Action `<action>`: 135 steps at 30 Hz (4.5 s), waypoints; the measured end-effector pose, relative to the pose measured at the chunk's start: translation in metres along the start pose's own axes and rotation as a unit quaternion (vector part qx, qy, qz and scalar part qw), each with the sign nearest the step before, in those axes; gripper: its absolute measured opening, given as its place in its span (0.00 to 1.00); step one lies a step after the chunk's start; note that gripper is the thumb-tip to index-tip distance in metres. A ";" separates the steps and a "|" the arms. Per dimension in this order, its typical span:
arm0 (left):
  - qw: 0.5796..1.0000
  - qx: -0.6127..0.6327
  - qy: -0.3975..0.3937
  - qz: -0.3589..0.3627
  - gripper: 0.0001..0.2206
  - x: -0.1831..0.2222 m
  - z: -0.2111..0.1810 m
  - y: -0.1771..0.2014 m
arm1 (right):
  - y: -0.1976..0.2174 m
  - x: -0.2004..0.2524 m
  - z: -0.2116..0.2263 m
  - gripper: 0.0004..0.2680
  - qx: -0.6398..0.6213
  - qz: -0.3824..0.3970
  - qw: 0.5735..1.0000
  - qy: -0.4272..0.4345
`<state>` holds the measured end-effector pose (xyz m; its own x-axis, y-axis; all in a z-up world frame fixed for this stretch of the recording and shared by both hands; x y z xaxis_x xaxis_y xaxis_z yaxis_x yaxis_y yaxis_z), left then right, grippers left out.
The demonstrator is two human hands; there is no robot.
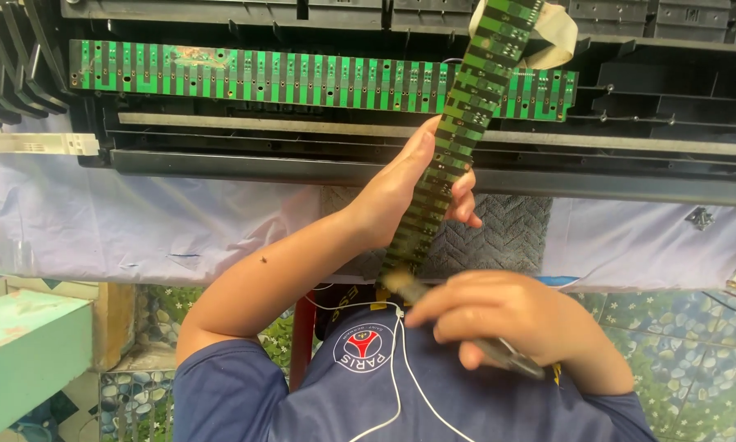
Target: Cleaning circuit board strips from a disassembled electronic keyboard using a brush.
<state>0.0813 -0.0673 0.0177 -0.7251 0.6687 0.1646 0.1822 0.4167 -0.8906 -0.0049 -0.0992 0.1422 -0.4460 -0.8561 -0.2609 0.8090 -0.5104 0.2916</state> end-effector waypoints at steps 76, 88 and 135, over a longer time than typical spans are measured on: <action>0.999 -0.036 0.018 -0.021 0.20 0.002 0.000 -0.002 | 0.027 0.026 -0.005 0.09 0.061 -0.161 0.985 -0.024; 1.000 -0.019 0.003 -0.022 0.22 0.000 0.004 0.006 | 0.004 0.031 -0.008 0.17 0.041 -0.177 0.981 0.066; 0.984 -0.150 -0.024 -0.096 0.23 -0.001 -0.006 0.027 | -0.009 0.040 -0.026 0.18 0.320 -0.005 0.940 -0.119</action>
<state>0.0914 -0.0531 -0.0043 -0.7942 0.5334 0.2911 0.2215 0.7002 -0.6787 -0.0199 -0.1269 0.1058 -0.5864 -0.8065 -0.0754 0.4424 -0.3968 0.8043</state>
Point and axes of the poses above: each hand's wrist, its own x-axis away from the middle knuckle, its own y-axis out of the back of the hand, z = x × y, the point moved 10 cm from there along -x, towards the middle knuckle, and after that the axes turned 1 degree about z, right-handed, at the moved point
